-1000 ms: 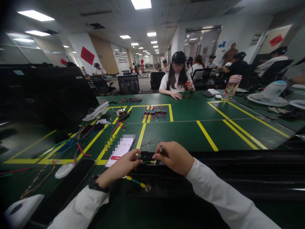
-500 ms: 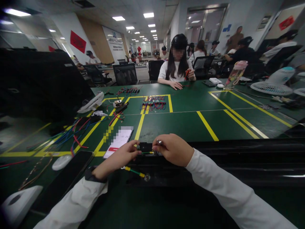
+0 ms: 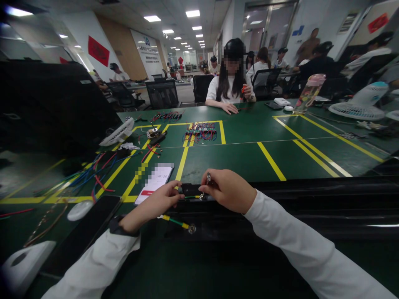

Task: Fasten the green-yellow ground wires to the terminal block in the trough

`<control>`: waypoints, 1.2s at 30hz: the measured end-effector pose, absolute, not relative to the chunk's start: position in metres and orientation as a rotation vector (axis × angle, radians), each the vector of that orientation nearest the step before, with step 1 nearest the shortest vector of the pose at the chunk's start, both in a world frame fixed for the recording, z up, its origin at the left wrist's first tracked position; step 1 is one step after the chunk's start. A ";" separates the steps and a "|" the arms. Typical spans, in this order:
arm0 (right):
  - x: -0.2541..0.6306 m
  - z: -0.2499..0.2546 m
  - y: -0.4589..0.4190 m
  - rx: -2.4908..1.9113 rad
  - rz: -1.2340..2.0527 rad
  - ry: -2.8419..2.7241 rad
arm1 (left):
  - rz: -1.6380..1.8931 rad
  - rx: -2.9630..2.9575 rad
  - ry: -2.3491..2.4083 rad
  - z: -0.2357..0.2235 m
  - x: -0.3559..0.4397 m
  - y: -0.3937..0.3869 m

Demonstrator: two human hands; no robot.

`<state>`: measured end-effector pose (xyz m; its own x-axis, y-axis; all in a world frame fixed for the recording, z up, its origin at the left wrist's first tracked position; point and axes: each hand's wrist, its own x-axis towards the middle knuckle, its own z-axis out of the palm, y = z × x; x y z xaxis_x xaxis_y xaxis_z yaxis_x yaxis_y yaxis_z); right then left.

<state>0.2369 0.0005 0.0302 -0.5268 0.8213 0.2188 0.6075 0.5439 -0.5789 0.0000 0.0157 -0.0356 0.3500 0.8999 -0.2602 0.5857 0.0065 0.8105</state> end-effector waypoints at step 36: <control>0.237 0.029 0.002 -1.195 0.568 -2.223 | 0.413 1.679 1.338 -0.032 0.001 0.016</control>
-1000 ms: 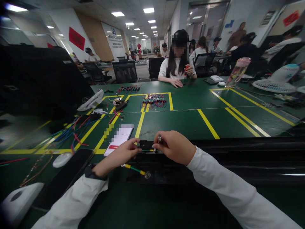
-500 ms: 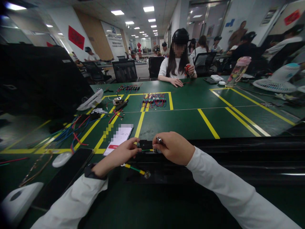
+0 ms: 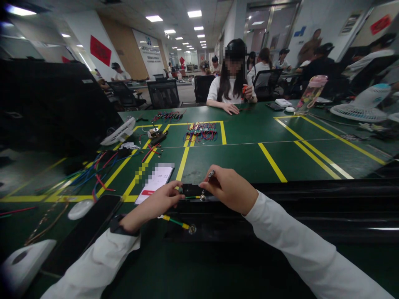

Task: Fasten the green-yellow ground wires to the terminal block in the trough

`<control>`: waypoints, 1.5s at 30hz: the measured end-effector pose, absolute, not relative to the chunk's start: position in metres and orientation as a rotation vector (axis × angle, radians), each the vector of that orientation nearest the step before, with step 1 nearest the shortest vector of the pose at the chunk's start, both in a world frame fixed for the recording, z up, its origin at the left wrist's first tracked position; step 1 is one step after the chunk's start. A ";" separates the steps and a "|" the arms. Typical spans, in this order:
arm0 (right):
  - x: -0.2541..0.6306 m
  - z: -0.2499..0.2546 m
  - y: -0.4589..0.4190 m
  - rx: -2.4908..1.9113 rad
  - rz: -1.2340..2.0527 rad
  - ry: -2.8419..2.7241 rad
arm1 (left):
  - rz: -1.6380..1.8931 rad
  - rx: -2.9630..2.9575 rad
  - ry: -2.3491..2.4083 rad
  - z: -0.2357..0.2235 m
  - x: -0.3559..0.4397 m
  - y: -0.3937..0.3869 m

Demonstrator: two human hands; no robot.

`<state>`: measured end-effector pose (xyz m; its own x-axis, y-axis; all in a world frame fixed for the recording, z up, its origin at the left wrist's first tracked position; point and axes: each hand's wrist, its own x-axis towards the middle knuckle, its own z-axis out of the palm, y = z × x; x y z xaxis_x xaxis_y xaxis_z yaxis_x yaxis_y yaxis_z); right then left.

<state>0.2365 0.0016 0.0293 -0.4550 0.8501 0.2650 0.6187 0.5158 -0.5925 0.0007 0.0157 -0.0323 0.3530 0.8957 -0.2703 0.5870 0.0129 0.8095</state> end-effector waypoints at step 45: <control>0.238 0.037 0.000 -1.193 0.685 -2.274 | 0.416 1.697 1.308 -0.036 -0.002 0.016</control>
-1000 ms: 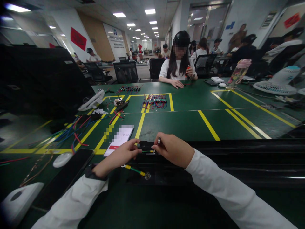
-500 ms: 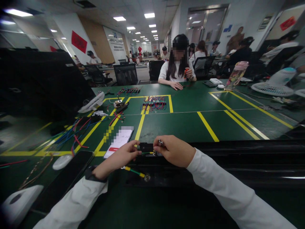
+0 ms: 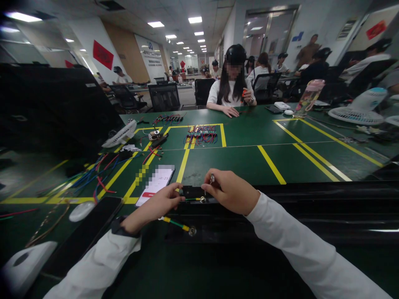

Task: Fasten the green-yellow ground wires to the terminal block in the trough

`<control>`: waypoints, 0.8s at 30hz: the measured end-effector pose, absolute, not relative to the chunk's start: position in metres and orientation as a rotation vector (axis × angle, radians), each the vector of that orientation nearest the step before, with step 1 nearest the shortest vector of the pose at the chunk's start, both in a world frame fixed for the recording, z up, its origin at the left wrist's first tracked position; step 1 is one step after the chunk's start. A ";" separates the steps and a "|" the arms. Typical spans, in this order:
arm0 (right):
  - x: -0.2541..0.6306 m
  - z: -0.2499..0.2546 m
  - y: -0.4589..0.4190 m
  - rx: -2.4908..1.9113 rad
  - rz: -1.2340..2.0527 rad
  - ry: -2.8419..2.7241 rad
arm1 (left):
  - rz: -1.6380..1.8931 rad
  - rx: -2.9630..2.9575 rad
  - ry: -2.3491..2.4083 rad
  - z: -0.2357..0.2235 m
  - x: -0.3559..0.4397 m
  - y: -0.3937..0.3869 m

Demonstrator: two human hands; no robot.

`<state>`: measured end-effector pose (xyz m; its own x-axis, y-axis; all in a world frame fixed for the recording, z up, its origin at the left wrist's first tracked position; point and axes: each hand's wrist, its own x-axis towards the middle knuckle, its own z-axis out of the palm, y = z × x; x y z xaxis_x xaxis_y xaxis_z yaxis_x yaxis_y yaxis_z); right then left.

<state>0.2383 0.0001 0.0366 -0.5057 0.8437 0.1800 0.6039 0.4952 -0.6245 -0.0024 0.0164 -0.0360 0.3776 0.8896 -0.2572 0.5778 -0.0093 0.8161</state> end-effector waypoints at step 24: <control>0.230 0.027 -0.003 -1.156 0.638 -2.397 | 0.422 1.712 1.321 -0.038 -0.002 0.018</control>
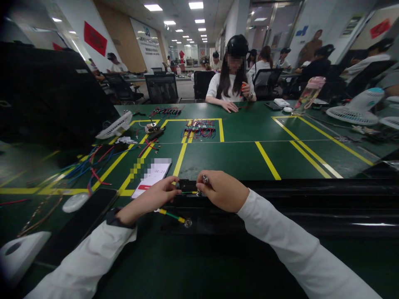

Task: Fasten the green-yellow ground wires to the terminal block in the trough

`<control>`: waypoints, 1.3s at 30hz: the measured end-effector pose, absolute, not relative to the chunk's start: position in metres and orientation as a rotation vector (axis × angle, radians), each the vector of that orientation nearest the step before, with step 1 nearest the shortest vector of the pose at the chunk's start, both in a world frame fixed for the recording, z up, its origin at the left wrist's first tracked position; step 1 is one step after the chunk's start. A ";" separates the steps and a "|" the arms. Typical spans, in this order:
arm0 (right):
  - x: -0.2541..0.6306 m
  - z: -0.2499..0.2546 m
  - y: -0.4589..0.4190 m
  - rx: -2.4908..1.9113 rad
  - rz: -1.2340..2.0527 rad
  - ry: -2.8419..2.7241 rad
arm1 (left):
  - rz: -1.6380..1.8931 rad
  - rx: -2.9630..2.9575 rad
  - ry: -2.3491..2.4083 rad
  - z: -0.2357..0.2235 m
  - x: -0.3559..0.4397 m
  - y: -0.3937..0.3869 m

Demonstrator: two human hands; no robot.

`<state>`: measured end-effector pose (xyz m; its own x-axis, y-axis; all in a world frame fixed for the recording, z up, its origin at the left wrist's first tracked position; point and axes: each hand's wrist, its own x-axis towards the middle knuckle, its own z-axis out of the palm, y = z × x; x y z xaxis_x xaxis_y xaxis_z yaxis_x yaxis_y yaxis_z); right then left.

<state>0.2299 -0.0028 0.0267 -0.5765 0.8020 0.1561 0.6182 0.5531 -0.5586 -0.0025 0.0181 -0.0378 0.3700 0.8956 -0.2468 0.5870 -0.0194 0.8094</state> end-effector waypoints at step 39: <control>0.228 0.025 -0.003 -1.082 0.687 -2.422 | 0.402 1.711 1.329 -0.035 -0.002 0.016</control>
<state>0.2279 -0.0032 0.0251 -0.6207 0.7685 0.1553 0.5726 0.5797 -0.5798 -0.0016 0.0158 -0.0354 0.3677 0.8926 -0.2610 0.5981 -0.0121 0.8013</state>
